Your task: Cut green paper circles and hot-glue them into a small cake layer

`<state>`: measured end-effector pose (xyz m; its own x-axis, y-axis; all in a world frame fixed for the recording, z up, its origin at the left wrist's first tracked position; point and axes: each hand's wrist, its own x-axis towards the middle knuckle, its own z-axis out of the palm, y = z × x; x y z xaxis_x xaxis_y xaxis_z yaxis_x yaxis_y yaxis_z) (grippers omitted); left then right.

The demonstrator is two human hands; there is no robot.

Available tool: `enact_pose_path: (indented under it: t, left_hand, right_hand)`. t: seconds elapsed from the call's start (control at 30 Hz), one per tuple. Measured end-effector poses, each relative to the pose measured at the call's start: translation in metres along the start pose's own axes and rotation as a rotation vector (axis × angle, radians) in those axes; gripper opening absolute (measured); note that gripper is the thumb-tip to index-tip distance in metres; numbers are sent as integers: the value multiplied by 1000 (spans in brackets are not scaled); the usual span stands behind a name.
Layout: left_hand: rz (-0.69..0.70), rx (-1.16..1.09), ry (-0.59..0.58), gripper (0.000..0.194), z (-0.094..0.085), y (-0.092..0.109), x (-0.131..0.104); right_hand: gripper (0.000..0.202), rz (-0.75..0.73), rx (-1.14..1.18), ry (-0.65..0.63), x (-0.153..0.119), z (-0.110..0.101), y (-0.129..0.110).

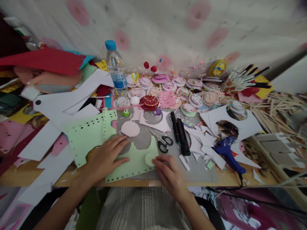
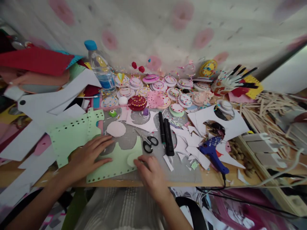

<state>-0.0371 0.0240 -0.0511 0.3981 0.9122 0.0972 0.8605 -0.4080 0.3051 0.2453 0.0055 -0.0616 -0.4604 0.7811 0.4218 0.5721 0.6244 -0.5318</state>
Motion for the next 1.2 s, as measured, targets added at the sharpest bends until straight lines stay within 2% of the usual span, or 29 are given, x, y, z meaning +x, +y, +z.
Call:
enact_pose_path:
  t: [0.1, 0.2, 0.3, 0.4, 0.53, 0.6, 0.77, 0.9, 1.03, 1.2]
  left_hand:
    - [12, 8, 23, 48, -6, 4, -1]
    - [61, -60, 21, 36, -9, 26, -1]
    - [159, -143, -58, 38, -2, 49, 1]
    - [237, -153, -55, 38, 12, 61, 6]
    - [288, -139, 6, 29, 25, 57, 12]
    - [331, -124, 23, 29, 25, 52, 13]
    - [401, -96, -20, 28, 13, 42, 9]
    - [403, -84, 16, 26, 13, 44, 7]
    - [375, -92, 56, 28, 22, 49, 14]
    - [421, -105, 7, 29, 24, 47, 21]
  right_hand:
    - [29, -19, 19, -106, 5, 5, -2]
    - [34, -47, 24, -202, 6, 1, -2]
    - [40, -30, -1, -172, 1, -12, 3]
    - [38, 54, -83, -63, -6, -33, 15]
    - [29, 182, -213, 133, -11, -62, 33]
    - [27, 206, -246, 174, -9, -70, 39]
    - [22, 168, -314, 54, 4, -67, 41]
    - [21, 248, -432, -26, 12, -61, 49]
    - [22, 297, -543, -33, 14, -65, 63]
    - [17, 351, -605, -19, 16, -73, 75]
